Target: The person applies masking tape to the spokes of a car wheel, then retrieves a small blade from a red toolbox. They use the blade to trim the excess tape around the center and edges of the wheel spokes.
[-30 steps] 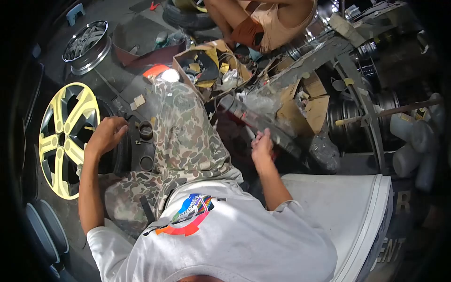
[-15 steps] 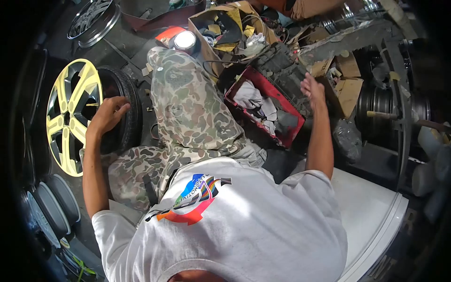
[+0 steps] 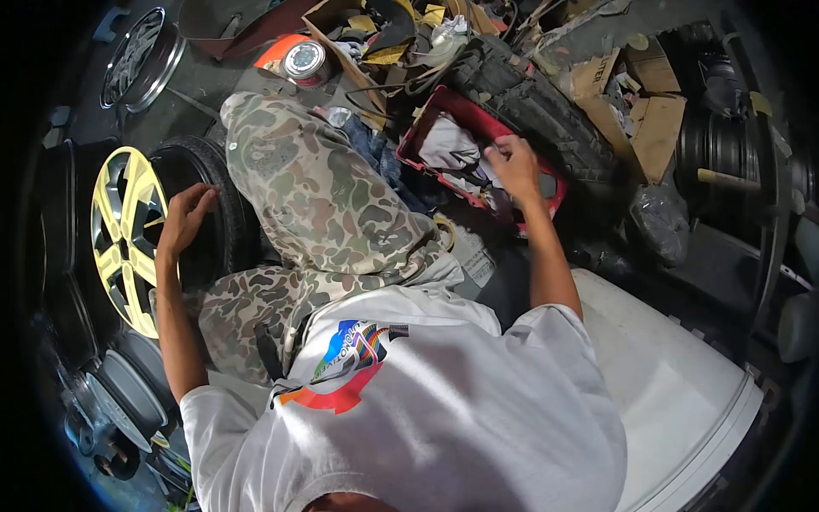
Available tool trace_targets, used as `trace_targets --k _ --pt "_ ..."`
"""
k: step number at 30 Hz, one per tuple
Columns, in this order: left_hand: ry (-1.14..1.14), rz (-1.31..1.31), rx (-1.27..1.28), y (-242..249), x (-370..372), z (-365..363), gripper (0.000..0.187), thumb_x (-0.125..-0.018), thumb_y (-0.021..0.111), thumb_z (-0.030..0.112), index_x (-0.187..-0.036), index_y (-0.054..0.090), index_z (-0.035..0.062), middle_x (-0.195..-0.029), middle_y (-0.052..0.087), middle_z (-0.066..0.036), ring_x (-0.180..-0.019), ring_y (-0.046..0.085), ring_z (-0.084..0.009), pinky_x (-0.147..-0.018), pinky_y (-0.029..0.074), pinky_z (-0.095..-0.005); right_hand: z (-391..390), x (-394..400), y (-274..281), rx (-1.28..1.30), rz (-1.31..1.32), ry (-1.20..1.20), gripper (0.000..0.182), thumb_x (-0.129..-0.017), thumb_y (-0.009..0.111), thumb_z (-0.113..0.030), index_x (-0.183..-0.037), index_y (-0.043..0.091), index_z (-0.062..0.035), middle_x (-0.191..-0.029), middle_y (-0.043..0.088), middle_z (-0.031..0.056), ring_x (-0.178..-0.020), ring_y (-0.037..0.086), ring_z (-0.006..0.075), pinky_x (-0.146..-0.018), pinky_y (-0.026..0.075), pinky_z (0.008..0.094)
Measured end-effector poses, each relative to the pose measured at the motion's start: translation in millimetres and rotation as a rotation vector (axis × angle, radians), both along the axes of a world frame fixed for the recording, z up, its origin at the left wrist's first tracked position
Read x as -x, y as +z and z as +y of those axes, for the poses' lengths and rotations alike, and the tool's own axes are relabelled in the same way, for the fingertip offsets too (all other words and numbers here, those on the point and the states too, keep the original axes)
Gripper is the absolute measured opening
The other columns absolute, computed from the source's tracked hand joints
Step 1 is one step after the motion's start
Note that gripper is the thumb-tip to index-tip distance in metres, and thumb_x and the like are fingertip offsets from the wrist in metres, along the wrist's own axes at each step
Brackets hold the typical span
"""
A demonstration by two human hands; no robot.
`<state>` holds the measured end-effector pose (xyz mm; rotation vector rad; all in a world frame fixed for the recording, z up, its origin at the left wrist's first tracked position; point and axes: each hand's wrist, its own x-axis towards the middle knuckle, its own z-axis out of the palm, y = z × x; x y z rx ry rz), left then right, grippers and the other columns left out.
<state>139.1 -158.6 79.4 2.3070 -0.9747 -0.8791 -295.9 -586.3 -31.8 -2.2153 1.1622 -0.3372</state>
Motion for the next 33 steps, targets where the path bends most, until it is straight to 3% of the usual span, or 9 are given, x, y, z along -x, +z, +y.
trace_targets --k 3,6,9,12,19,22,25,29,33 --pt "0.026 0.027 0.008 -7 0 3 0.026 -0.1 0.059 0.018 -0.106 0.067 -0.0063 -0.083 0.069 -0.01 -0.081 0.064 -0.0128 -0.075 0.05 -0.0283 27 1 -17 -0.131 0.319 0.204 0.053 -0.076 0.082 -0.045 -0.108 0.069 -0.0039 -0.11 0.067 0.02 -0.107 0.065 0.0366 -0.089 0.052 0.0457" --pt "0.054 0.043 0.017 -9 1 3 0.026 -0.1 0.059 0.018 -0.106 0.067 -0.0065 -0.084 0.069 -0.009 -0.082 0.065 -0.0132 -0.076 0.05 -0.028 63 0 -31 -0.063 0.82 0.486 0.058 -0.073 0.082 -0.048 -0.108 0.068 -0.0027 -0.111 0.067 0.0205 -0.107 0.065 0.0385 -0.091 0.052 0.0472" --pt "0.044 0.03 0.029 -9 -1 1 0.026 -0.1 0.059 0.017 -0.105 0.067 -0.0066 -0.084 0.069 -0.01 -0.082 0.065 -0.0135 -0.076 0.051 -0.0282 65 17 -93 0.202 0.676 0.475 0.021 -0.082 0.069 -0.022 -0.091 0.069 -0.0028 -0.094 0.07 0.0212 -0.091 0.069 0.0384 -0.08 0.055 0.0483" --pt "0.046 0.016 -0.004 -12 0 -1 0.025 -0.1 0.059 0.016 -0.105 0.067 -0.0069 -0.083 0.068 -0.01 -0.081 0.064 -0.0139 -0.075 0.051 -0.0287 71 13 -90 0.162 0.696 0.551 0.012 -0.081 0.061 -0.011 -0.083 0.071 -0.005 -0.084 0.07 0.0201 -0.081 0.07 0.0388 -0.074 0.057 0.0473" --pt "0.037 0.015 0.016 -25 -5 4 0.025 -0.1 0.058 0.016 -0.104 0.067 -0.007 -0.082 0.068 -0.01 -0.078 0.063 -0.0136 -0.074 0.051 -0.0288 137 -9 -105 0.084 0.527 0.55 0.023 -0.082 0.061 -0.025 -0.082 0.069 -0.0035 -0.086 0.071 0.0197 -0.077 0.072 0.0372 -0.068 0.057 0.0481" --pt "0.028 -0.001 -0.057 -25 0 9 0.024 -0.099 0.058 0.015 -0.103 0.066 -0.0073 -0.08 0.067 -0.01 -0.075 0.062 -0.0138 -0.072 0.05 -0.0292 123 -14 -88 -0.151 0.651 0.586 0.03 -0.087 0.061 -0.033 -0.091 0.071 -0.0049 -0.101 0.07 0.0216 -0.096 0.07 0.0353 -0.076 0.057 0.0453" --pt "0.088 0.013 0.003 -25 1 10 0.023 -0.099 0.059 0.015 -0.101 0.065 -0.0072 -0.077 0.065 -0.009 -0.072 0.06 -0.0136 -0.07 0.049 -0.0295 72 -28 -78 -0.941 0.325 0.376 0.053 -0.079 0.077 -0.043 -0.112 0.071 -0.0026 -0.105 0.07 0.0174 -0.099 0.067 0.0368 -0.09 0.052 0.0431" --pt "0.057 -0.009 0.022 -25 0 12 0.023 -0.1 0.058 0.015 -0.099 0.065 -0.0069 -0.075 0.063 -0.007 -0.071 0.058 -0.0124 -0.068 0.048 -0.029 41 -64 -63 -0.159 0.469 0.452 0.054 -0.074 0.083 -0.043 -0.112 0.069 -0.0067 -0.121 0.062 0.0158 -0.112 0.061 0.0346 -0.087 0.054 0.0427" --pt "0.052 -0.002 -0.001 -22 -10 24 0.024 -0.101 0.056 0.016 -0.102 0.064 -0.0067 -0.079 0.064 -0.006 -0.074 0.058 -0.0114 -0.07 0.048 -0.0284 59 -86 -92 0.173 0.521 0.61 0.081 -0.064 0.089 -0.035 -0.134 0.053 -0.0176 -0.128 0.052 0.0177 -0.112 0.059 0.0383 -0.084 0.055 0.0461"
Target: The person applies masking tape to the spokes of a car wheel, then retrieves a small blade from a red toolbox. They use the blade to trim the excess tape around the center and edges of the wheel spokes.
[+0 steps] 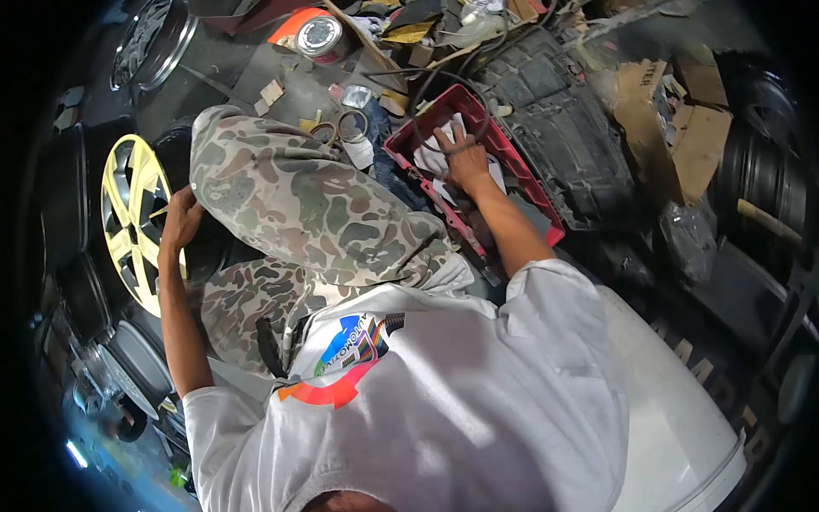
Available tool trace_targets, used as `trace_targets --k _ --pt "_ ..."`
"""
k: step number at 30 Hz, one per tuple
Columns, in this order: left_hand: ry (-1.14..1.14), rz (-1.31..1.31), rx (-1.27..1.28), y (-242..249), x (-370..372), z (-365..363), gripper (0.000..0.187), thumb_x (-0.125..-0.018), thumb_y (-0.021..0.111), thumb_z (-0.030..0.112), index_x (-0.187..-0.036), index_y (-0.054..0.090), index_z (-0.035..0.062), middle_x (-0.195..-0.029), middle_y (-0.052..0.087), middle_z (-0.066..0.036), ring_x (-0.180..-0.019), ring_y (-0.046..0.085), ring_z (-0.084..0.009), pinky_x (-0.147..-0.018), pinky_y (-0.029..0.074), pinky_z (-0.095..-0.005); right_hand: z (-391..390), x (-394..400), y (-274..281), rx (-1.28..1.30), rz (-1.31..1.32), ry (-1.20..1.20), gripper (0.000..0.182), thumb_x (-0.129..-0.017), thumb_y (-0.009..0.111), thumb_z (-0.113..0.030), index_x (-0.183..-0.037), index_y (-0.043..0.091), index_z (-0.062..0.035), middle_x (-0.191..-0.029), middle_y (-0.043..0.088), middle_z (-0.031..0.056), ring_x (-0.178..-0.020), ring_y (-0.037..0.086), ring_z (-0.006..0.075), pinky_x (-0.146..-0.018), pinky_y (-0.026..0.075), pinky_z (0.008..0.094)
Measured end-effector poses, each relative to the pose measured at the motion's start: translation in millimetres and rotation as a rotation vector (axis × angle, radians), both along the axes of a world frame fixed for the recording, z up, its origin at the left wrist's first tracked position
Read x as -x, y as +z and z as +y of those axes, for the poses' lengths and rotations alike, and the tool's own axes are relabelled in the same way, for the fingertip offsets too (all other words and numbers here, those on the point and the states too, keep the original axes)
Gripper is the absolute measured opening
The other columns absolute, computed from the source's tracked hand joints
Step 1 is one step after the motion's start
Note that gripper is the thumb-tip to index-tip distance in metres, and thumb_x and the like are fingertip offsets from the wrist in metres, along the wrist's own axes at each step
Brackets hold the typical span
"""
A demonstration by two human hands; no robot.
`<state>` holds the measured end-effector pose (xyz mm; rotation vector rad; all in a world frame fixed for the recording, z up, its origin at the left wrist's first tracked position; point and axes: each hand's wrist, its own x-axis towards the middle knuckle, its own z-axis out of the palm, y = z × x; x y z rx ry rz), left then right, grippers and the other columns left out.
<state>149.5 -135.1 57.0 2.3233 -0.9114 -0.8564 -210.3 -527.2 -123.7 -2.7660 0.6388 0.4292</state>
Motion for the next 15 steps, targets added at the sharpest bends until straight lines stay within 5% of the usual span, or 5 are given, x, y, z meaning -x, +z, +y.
trace_targets --k 6,8,12,14,15 --pt "0.092 -0.018 -0.056 44 1 -7 0.027 -0.103 0.057 0.02 -0.11 0.067 -0.0035 -0.086 0.066 -0.007 -0.082 0.062 -0.0127 -0.078 0.051 -0.0276 -11 -8 -67 0.019 0.012 0.05 0.051 -0.071 0.078 -0.025 -0.117 0.059 -0.0118 -0.117 0.061 0.0222 -0.099 0.065 0.0392 -0.084 0.055 0.0485" --pt "0.12 -0.036 -0.025 62 3 -6 0.027 -0.103 0.057 0.021 -0.112 0.067 -0.0024 -0.09 0.067 -0.007 -0.087 0.063 -0.0131 -0.081 0.05 -0.0276 -23 -5 -31 -0.157 0.145 -0.028 0.038 -0.077 0.075 -0.027 -0.109 0.066 -0.0084 -0.111 0.068 0.0215 -0.099 0.069 0.0396 -0.085 0.056 0.0484" --pt "0.197 -0.022 0.065 82 1 2 0.031 -0.104 0.056 0.023 -0.117 0.067 -0.0028 -0.097 0.068 -0.005 -0.09 0.062 -0.0119 -0.085 0.049 -0.0276 -42 43 23 -0.172 0.756 0.037 0.047 -0.075 0.077 -0.045 -0.103 0.076 -0.0074 -0.117 0.071 0.0152 -0.106 0.069 0.0339 -0.087 0.056 0.0447" --pt "0.243 -0.042 0.031 88 -1 4 0.032 -0.104 0.056 0.025 -0.117 0.068 -0.0022 -0.096 0.068 -0.005 -0.089 0.061 -0.0109 -0.083 0.048 -0.0261 -45 84 -14 -0.321 1.036 -0.087 0.047 -0.072 0.08 -0.046 -0.101 0.078 -0.0089 -0.113 0.073 0.0135 -0.103 0.071 0.0316 -0.088 0.056 0.0439" --pt "0.224 -0.061 0.055 89 -2 5 0.033 -0.104 0.056 0.026 -0.117 0.068 -0.002 -0.095 0.069 -0.005 -0.088 0.062 -0.0109 -0.081 0.048 -0.0253 -48 117 -39 -0.352 0.944 -0.004 0.045 -0.072 0.08 -0.045 -0.099 0.078 -0.0086 -0.111 0.073 0.0144 -0.102 0.071 0.0321 -0.087 0.056 0.0435"
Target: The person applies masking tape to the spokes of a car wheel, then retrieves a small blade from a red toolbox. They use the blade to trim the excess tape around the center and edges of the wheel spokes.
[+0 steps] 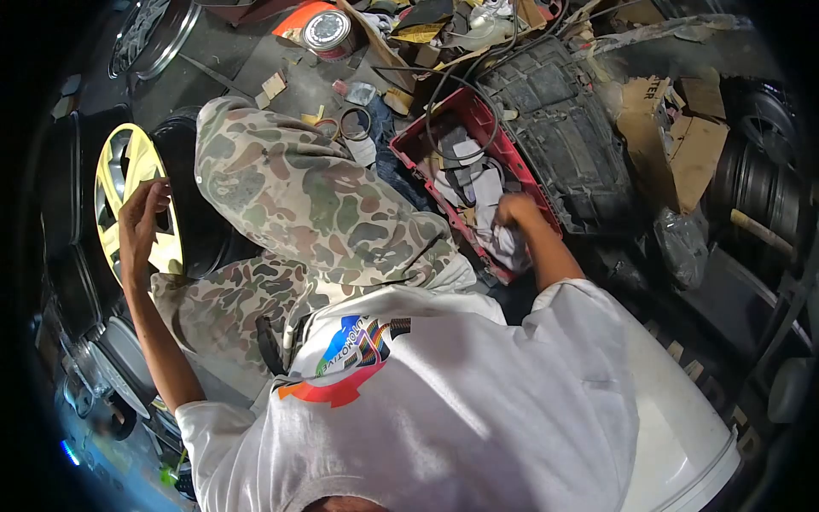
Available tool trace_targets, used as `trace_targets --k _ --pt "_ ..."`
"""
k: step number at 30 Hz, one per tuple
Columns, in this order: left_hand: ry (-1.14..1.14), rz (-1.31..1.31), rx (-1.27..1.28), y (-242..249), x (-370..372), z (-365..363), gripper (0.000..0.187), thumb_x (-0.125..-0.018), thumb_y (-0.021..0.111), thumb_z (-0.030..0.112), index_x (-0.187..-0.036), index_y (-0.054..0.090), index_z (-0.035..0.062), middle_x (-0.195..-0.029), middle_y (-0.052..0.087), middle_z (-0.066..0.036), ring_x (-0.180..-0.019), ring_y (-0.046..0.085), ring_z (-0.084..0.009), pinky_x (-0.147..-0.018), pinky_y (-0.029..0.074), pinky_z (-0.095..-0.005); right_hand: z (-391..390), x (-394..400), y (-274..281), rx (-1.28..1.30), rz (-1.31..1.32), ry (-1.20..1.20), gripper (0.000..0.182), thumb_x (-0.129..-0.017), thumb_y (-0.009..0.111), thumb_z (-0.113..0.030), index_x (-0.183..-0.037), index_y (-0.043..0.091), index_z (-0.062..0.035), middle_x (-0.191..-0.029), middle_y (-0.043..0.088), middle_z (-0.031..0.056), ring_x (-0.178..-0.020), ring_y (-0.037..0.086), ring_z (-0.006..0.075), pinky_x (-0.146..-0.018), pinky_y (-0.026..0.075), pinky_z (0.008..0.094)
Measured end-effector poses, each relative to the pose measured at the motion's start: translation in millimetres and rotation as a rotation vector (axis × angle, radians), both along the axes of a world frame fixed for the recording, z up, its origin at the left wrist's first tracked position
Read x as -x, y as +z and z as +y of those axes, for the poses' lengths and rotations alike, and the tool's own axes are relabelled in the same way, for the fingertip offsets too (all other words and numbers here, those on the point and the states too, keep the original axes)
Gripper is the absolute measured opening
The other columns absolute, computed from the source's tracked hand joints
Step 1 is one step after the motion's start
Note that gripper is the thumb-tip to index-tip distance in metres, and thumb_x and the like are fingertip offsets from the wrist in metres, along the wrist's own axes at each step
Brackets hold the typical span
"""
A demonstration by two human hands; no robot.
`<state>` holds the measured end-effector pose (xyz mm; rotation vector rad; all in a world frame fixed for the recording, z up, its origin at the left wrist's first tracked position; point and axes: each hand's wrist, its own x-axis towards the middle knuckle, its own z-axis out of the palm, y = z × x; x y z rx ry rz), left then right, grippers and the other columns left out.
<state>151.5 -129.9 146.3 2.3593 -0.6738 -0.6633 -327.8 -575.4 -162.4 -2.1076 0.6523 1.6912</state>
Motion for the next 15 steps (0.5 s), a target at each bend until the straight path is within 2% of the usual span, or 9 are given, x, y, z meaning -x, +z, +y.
trace_targets --k 1,2,3,5,6,7,9,13,15 --pt "0.007 0.0 0.002 2 0 3 0.033 -0.104 0.056 0.026 -0.117 0.068 -0.002 -0.095 0.069 -0.005 -0.088 0.062 -0.0109 -0.081 0.048 -0.0253 3 26 -13 -0.058 -0.104 0.046 0.043 -0.072 0.08 -0.045 -0.096 0.079 -0.0083 -0.109 0.073 0.0153 -0.101 0.071 0.0325 -0.087 0.056 0.0431" --pt "0.067 -0.043 0.015 5 0 7 0.034 -0.104 0.056 0.026 -0.117 0.068 -0.0022 -0.095 0.069 -0.005 -0.087 0.062 -0.0111 -0.081 0.048 -0.0253 22 8 30 0.054 -0.015 -0.041 0.046 -0.071 0.079 -0.046 -0.097 0.078 -0.0077 -0.107 0.073 0.0172 -0.1 0.071 0.0335 -0.087 0.055 0.0424" --pt "0.124 -0.084 0.025 7 0 11 0.034 -0.104 0.055 0.027 -0.118 0.068 -0.0024 -0.094 0.069 -0.005 -0.085 0.061 -0.0112 -0.081 0.048 -0.0254 31 2 40 0.053 -0.014 -0.037 0.046 -0.071 0.079 -0.046 -0.097 0.078 -0.0077 -0.107 0.073 0.0172 -0.1 0.071 0.0335 -0.087 0.055 0.0424" --pt "0.171 -0.21 0.133 2 -5 27 0.034 -0.104 0.056 0.026 -0.119 0.067 -0.0027 -0.093 0.069 -0.007 -0.08 0.06 -0.0107 -0.077 0.048 -0.0248 39 -6 51 0.162 -0.196 -0.206 0.05 -0.07 0.079 -0.048 -0.097 0.077 -0.0068 -0.104 0.073 0.0195 -0.099 0.071 0.0347 -0.087 0.055 0.0437" --pt "0.193 -0.214 0.142 -1 -11 43 0.035 -0.104 0.056 0.026 -0.119 0.067 -0.0028 -0.093 0.069 -0.006 -0.08 0.06 -0.0103 -0.075 0.047 -0.024 41 -15 56 0.169 -0.294 -0.324 0.056 -0.069 0.079 -0.051 -0.101 0.076 -0.0053 -0.106 0.073 0.0198 -0.102 0.069 0.0354 -0.088 0.054 0.0459" --pt "0.219 -0.221 0.151 -2 -17 59 0.035 -0.104 0.056 0.026 -0.119 0.067 -0.003 -0.092 0.069 -0.006 -0.08 0.06 -0.0098 -0.073 0.046 -0.0232 35 -16 36 0.193 -0.4 -0.401 0.059 -0.069 0.078 -0.053 -0.102 0.074 -0.0034 -0.113 0.069 0.0202 -0.108 0.066 0.0365 -0.091 0.053 0.046" --pt "0.275 -0.275 0.186 5 -14 74 0.035 -0.104 0.057 0.027 -0.118 0.067 -0.0035 -0.089 0.068 -0.004 -0.078 0.059 -0.0086 -0.069 0.044 -0.022 37 -39 41 0.349 -0.517 -0.454 0.061 -0.071 0.079 -0.049 -0.111 0.069 -0.0039 -0.122 0.063 0.0189 -0.114 0.063 0.0365 -0.094 0.051 0.0447" --pt "0.529 -0.317 0.229 21 -9 117 0.038 -0.103 0.057 0.035 -0.103 0.071 -0.0005 -0.079 0.063 0.001 -0.069 0.052 -0.0036 -0.059 0.036 -0.0201 44 -48 31 0.428 -0.605 -0.514 0.065 -0.075 0.081 -0.044 -0.122 0.06 -0.005 -0.126 0.056 0.018 -0.119 0.057 0.0387 -0.098 0.047 0.0493" --pt "0.568 -0.352 0.163 18 -5 150 0.042 -0.102 0.058 0.041 -0.108 0.072 0.0015 -0.078 0.063 0.002 -0.066 0.048 -0.0021 -0.057 0.033 -0.0189 60 -35 26 0.525 -0.612 -0.373 0.072 -0.075 0.083 -0.038 -0.132 0.051 -0.0066 -0.127 0.053 0.0192 -0.12 0.053 0.0396 -0.098 0.046 0.05"
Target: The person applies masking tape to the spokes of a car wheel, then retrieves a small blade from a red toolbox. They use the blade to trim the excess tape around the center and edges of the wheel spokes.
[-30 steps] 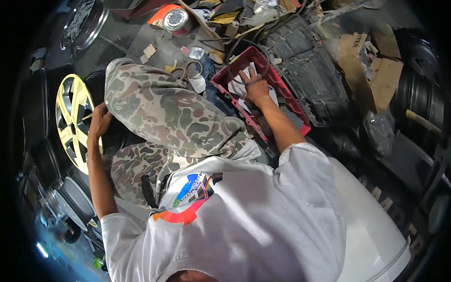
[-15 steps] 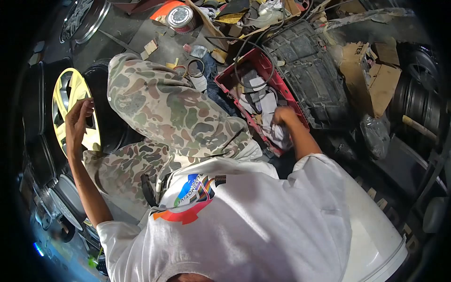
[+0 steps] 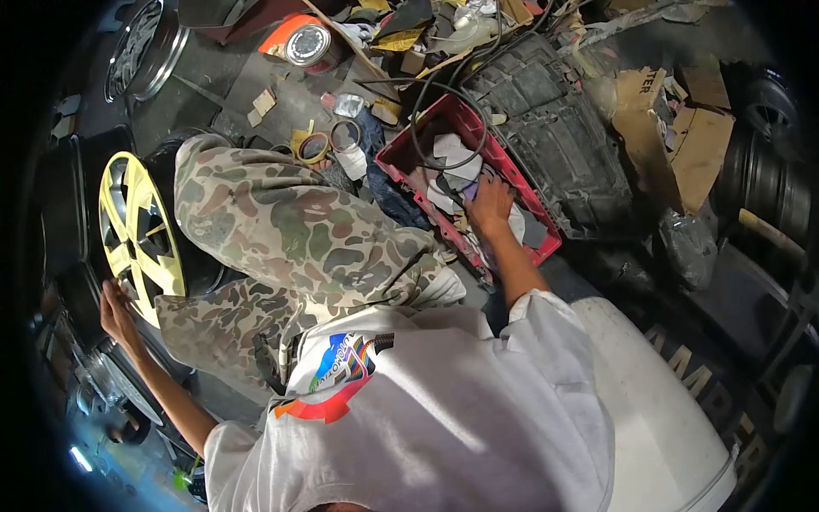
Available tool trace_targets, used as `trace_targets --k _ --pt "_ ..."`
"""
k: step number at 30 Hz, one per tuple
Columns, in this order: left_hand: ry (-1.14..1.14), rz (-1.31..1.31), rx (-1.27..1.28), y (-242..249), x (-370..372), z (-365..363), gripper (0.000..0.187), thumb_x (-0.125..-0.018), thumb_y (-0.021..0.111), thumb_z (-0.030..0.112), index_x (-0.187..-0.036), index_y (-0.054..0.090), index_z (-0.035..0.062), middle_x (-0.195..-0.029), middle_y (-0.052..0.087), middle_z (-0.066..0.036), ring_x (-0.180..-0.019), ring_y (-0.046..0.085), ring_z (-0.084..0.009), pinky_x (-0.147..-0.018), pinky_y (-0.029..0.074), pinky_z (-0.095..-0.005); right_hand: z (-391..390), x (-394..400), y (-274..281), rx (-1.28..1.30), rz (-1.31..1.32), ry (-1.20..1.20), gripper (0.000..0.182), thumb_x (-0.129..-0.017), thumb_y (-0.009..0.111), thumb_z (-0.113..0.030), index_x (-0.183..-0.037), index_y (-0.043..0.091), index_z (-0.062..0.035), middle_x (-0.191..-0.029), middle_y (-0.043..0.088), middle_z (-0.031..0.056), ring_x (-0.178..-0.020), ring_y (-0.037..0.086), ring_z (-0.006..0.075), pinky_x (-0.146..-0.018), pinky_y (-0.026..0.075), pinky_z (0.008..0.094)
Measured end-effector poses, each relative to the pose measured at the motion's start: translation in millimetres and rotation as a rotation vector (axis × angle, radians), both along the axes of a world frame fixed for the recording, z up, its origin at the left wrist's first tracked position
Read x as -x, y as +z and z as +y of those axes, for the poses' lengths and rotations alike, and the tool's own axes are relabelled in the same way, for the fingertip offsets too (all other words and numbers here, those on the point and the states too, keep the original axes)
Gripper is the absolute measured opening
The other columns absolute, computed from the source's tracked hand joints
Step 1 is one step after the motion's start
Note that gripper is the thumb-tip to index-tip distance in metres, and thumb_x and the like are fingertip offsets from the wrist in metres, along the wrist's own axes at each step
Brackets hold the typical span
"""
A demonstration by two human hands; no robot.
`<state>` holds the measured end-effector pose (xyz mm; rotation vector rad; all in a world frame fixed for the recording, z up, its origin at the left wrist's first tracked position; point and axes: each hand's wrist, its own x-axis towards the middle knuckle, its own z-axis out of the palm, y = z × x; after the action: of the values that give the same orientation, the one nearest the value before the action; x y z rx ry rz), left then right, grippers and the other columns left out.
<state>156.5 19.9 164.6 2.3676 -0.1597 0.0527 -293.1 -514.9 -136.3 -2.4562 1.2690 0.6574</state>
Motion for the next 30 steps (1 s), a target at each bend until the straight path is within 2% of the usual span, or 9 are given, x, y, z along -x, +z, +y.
trace_targets --k 4,11,14,16,17,20,24,28,30 --pt "0.062 0.011 0.025 -25 23 18 0.04 -0.102 0.057 0.041 -0.101 0.072 0.0042 -0.068 0.056 0.005 -0.056 0.042 -0.0013 -0.05 0.03 -0.0191 37 37 10 0.186 -0.154 -0.155 0.071 -0.073 0.084 -0.033 -0.13 0.05 -0.0075 -0.124 0.05 0.0192 -0.119 0.05 0.0392 -0.094 0.045 0.0538" --pt "-0.053 0.086 0.035 -32 21 -6 0.043 -0.101 0.059 0.042 -0.098 0.073 0.0012 -0.065 0.054 0.004 -0.054 0.042 -0.0015 -0.049 0.029 -0.0191 54 60 42 0.301 -0.086 -0.266 0.081 -0.069 0.086 -0.038 -0.133 0.047 -0.0088 -0.127 0.044 0.0188 -0.122 0.043 0.0368 -0.091 0.045 0.0529" --pt "-0.035 0.137 0.035 -28 23 -13 0.04 -0.101 0.061 0.04 -0.095 0.072 0.0019 -0.066 0.056 0.003 -0.055 0.043 -0.0018 -0.05 0.028 -0.0198 48 60 59 0.224 -0.036 -0.27 0.085 -0.068 0.087 -0.042 -0.133 0.045 -0.0082 -0.127 0.047 0.0201 -0.12 0.049 0.0398 -0.09 0.048 0.0512" --pt "-0.033 0.133 0.024 -27 26 -14 0.04 -0.101 0.061 0.04 -0.095 0.072 0.0018 -0.066 0.056 0.003 -0.056 0.043 -0.002 -0.05 0.028 -0.0198 42 60 65 -0.021 0.178 -0.347 0.089 -0.067 0.088 -0.046 -0.133 0.044 -0.0069 -0.127 0.051 0.0222 -0.116 0.056 0.0443 -0.09 0.051 0.0481" --pt "-0.031 0.126 0.014 -27 28 -14 0.04 -0.101 0.061 0.04 -0.095 0.072 0.0016 -0.066 0.056 0.003 -0.056 0.043 -0.0022 -0.051 0.028 -0.0198 42 65 62 -0.017 0.209 -0.268 0.085 -0.067 0.088 -0.046 -0.129 0.047 -0.006 -0.118 0.061 0.0219 -0.106 0.064 0.0433 -0.092 0.052 0.046" --pt "-0.008 0.13 -0.009 -25 33 -17 0.04 -0.101 0.06 0.039 -0.096 0.072 0.0013 -0.066 0.055 0.003 -0.057 0.044 -0.0029 -0.051 0.029 -0.0202 29 66 47 -0.25 0.281 -0.207 0.072 -0.07 0.086 -0.038 -0.124 0.052 -0.0054 -0.111 0.068 0.0226 -0.106 0.066 0.0394 -0.093 0.051 0.0478" --pt "-0.014 0.118 0.013 -30 32 -7 0.04 -0.101 0.061 0.039 -0.097 0.073 0.0006 -0.066 0.056 0.003 -0.058 0.045 -0.0036 -0.052 0.03 -0.0206 40 75 -10 -0.122 0.24 -0.035 0.067 -0.072 0.083 -0.04 -0.121 0.053 -0.005 -0.101 0.072 0.0208 -0.101 0.068 0.0406 -0.091 0.052 0.0495" --pt "-0.023 0.119 -0.002 -31 33 -10 0.041 -0.101 0.061 0.038 -0.096 0.073 -0.0007 -0.067 0.057 0.002 -0.059 0.047 -0.0042 -0.053 0.032 -0.0205 30 10 11 -0.062 -0.165 -0.196 0.056 -0.077 0.077 -0.037 -0.119 0.056 -0.0057 -0.104 0.069 0.0263 -0.102 0.066 0.0449 -0.09 0.051 0.0501" --pt "-0.003 0.107 -0.01 -30 36 -11 0.041 -0.101 0.061 0.039 -0.096 0.073 -0.0003 -0.068 0.058 0.002 -0.06 0.048 -0.0043 -0.054 0.032 -0.0204 29 -47 37 -0.083 -0.468 -0.395 0.052 -0.08 0.075 -0.027 -0.118 0.054 0.0026 -0.106 0.067 0.0293 -0.101 0.064 0.0475 -0.09 0.049 0.0516"
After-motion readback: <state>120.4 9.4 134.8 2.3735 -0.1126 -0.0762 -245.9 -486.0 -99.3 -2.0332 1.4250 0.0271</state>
